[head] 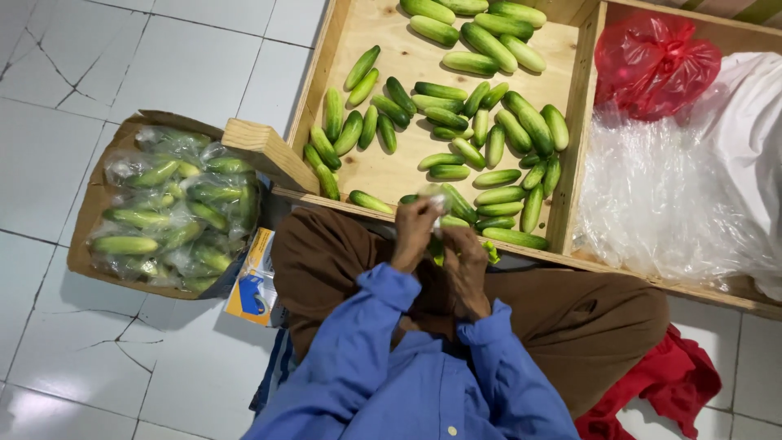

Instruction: Bagging individual cucumbers and placing them into a cardboard box

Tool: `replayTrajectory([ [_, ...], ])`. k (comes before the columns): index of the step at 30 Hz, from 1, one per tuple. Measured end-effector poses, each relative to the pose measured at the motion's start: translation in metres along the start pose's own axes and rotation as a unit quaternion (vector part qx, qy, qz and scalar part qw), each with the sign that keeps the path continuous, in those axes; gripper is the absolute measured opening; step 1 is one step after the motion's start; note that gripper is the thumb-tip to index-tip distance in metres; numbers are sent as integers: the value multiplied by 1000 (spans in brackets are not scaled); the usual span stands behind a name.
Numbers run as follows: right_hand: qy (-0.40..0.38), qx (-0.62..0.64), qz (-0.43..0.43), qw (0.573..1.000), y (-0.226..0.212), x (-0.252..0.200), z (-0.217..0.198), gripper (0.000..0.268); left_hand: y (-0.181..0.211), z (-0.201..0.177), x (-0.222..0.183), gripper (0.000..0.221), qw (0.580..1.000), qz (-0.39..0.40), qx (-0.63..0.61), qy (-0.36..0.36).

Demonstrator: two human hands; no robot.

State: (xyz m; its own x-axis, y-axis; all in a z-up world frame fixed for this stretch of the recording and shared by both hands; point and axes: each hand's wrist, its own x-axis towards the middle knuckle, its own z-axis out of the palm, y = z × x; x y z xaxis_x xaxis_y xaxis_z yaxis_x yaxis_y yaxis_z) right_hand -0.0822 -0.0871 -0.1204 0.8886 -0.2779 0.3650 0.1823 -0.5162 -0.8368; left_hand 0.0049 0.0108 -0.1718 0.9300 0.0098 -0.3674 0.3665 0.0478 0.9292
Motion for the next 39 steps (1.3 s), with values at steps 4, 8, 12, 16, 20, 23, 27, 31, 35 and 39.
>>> replayTrajectory([
  [4,31,-12,-20,999,7,25,1,18,47,7,-4,11,832,407,378,3],
  [8,13,-45,-16,999,30,16,-2,15,60,-2,-4,9,719,519,461,-45],
  [12,-58,-56,-31,996,58,2,10,22,48,-17,-9,16,808,420,393,-131],
  [16,-49,-35,-20,998,64,1,18,19,10,-24,-2,17,851,379,358,-61],
  [20,-23,-38,-42,998,44,17,11,12,-25,-29,19,19,928,317,181,-79],
  [23,-56,-68,-105,991,53,26,11,5,-30,-28,16,21,917,354,158,-87],
  [27,-89,-29,-124,988,64,32,16,11,-40,-27,21,15,914,354,194,-44],
  [31,-105,47,-6,993,47,35,11,28,-50,-26,31,14,933,298,197,-54],
  [35,-59,118,113,985,37,33,17,17,-9,-35,4,20,916,336,211,-53],
  [39,-46,149,170,973,43,35,21,11,-9,-37,5,19,922,315,209,-86],
])
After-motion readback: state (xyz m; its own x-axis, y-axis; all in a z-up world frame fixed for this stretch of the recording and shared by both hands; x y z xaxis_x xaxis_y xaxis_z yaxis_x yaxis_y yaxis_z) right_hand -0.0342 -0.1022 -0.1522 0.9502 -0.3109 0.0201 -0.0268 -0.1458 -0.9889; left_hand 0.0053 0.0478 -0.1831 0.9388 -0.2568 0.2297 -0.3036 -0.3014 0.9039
